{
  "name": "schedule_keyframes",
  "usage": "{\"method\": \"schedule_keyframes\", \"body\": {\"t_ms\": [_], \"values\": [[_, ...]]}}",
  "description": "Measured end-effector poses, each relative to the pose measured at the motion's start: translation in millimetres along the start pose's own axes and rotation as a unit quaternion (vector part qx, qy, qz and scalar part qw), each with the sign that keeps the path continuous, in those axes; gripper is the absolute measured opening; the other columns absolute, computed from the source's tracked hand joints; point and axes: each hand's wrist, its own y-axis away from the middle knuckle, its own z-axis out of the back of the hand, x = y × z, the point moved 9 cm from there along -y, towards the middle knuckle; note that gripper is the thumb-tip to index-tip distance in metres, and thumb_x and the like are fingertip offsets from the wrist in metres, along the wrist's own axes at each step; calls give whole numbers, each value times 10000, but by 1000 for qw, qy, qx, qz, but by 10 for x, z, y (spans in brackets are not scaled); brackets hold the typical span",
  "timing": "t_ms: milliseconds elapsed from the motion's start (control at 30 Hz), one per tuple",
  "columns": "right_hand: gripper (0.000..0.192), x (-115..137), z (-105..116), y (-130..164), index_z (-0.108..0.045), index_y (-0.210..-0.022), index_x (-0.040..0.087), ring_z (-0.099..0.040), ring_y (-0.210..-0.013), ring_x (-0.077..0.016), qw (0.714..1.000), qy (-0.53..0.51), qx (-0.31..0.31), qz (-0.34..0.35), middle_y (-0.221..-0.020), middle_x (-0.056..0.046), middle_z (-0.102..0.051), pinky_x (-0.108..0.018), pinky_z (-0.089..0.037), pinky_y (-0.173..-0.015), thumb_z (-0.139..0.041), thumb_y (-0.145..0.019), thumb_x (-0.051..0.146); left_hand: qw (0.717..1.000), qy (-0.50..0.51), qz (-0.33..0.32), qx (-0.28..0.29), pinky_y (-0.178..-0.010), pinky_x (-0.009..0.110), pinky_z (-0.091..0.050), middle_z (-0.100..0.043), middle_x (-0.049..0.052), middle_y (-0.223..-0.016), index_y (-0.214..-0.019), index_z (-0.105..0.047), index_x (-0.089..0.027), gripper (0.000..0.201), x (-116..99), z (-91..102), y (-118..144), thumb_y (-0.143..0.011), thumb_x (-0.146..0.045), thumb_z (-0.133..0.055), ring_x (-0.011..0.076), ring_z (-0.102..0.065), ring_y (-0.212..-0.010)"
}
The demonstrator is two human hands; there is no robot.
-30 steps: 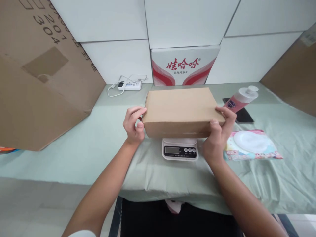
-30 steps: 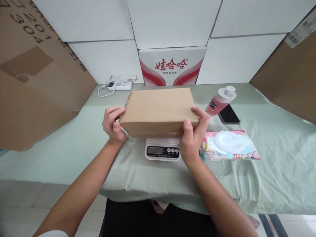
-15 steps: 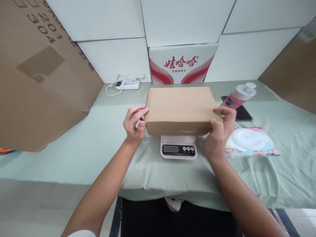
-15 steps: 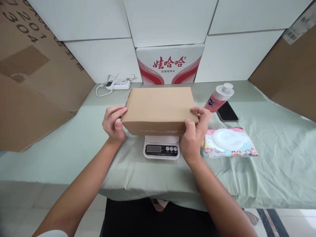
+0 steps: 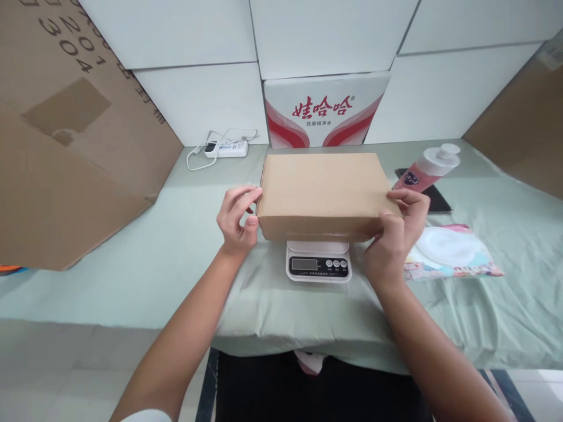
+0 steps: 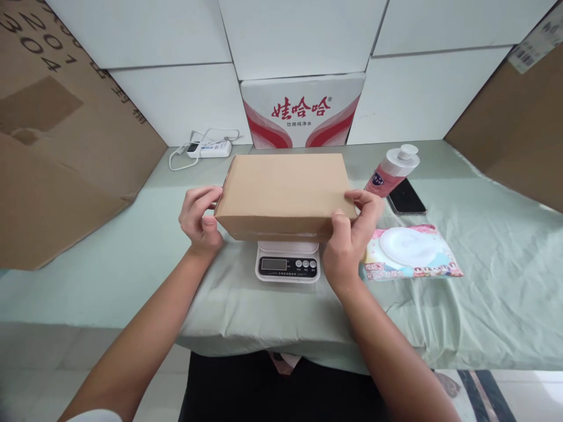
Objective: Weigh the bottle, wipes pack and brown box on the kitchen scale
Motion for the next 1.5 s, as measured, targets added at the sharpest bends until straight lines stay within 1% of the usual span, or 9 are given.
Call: {"method": "schedule_keyframes", "body": {"t_ms": [133,267,500,733,967,1100,1233,1367,1500], "values": [[321,62,79,-7,-562,-1126,268,-598,-1135,-281,994,-69,-63,55,-1161,-74,-532,-518,-512,-1009,-528,-821,363,992,10,105,-73,-563,309,-454,-639,89,-1045,-1261,-762,-223,644,295,197,-17,-1060,-710,-392,147,-602,-684],[304,144,123,-5,-562,-1088,285,-600,-1129,-279,984,-85,-99,121,-1116,-56,-512,-539,-504,-1026,-515,-795,350,962,55,204,-171,-519,292,-326,-457,7,-763,-1091,-735,-216,540,538,344,14,-1037,-696,-493,134,-409,-574],[284,106,132,-2,-612,-1057,251,-611,-1103,-284,977,-108,-117,144,-1072,-63,-549,-528,-487,-1005,-536,-798,340,931,24,323,-170,-568,272,-271,-350,-62,-650,-759,-425,-228,412,871,289,188,-994,-506,-617,107,-307,-561],[246,58,108,-23,-566,-1028,257,-624,-1114,-288,984,-60,-110,128,-1063,-65,-546,-524,-505,-999,-505,-811,357,936,34,326,-133,-578,301,-208,-267,-68,-612,-676,-334,-237,451,852,198,186,-970,-406,-631,115,-243,-579],[268,-3,83,-18,-572,-1074,258,-590,-1175,-278,991,-69,-76,92,-1139,-59,-555,-498,-484,-1026,-519,-838,372,939,30,326,-101,-563,317,-192,-244,-57,-598,-651,-273,-237,585,796,156,169,-984,-548,-640,123,-229,-573],[311,-34,23,-14,-555,-1159,265,-597,-1146,-273,997,-64,-36,35,-1188,-67,-556,-506,-486,-1040,-493,-887,403,965,47,258,-5,-561,323,-286,-365,-25,-597,-647,-414,-232,600,664,6,137,-1015,-691,-534,141,-333,-560],[341,-28,-19,-13,-553,-1212,271,-596,-1149,-261,998,-53,-10,-22,-1219,-67,-577,-493,-482,-1058,-519,-890,379,974,117,179,79,-575,321,-373,-512,-6,-686,-888,-621,-233,519,474,-220,153,-1018,-720,-497,159,-450,-589],[363,-9,-19,-24,-569,-1216,260,-583,-1174,-257,998,-35,-7,-50,-1217,-65,-599,-491,-474,-1086,-585,-868,361,972,132,172,93,-664,332,-475,-641,51,-888,-1130,-665,-226,588,430,-305,171,-1003,-766,-471,203,-598,-762],[392,-25,-56,-37,-572,-1221,249,-604,-1186,-250,998,-41,-8,-47,-1203,-67,-618,-487,-489,-1099,-637,-858,381,979,110,157,74,-737,345,-523,-709,98,-1008,-1120,-708,-206,579,399,-242,115,-1024,-728,-475,231,-666,-886]]}}
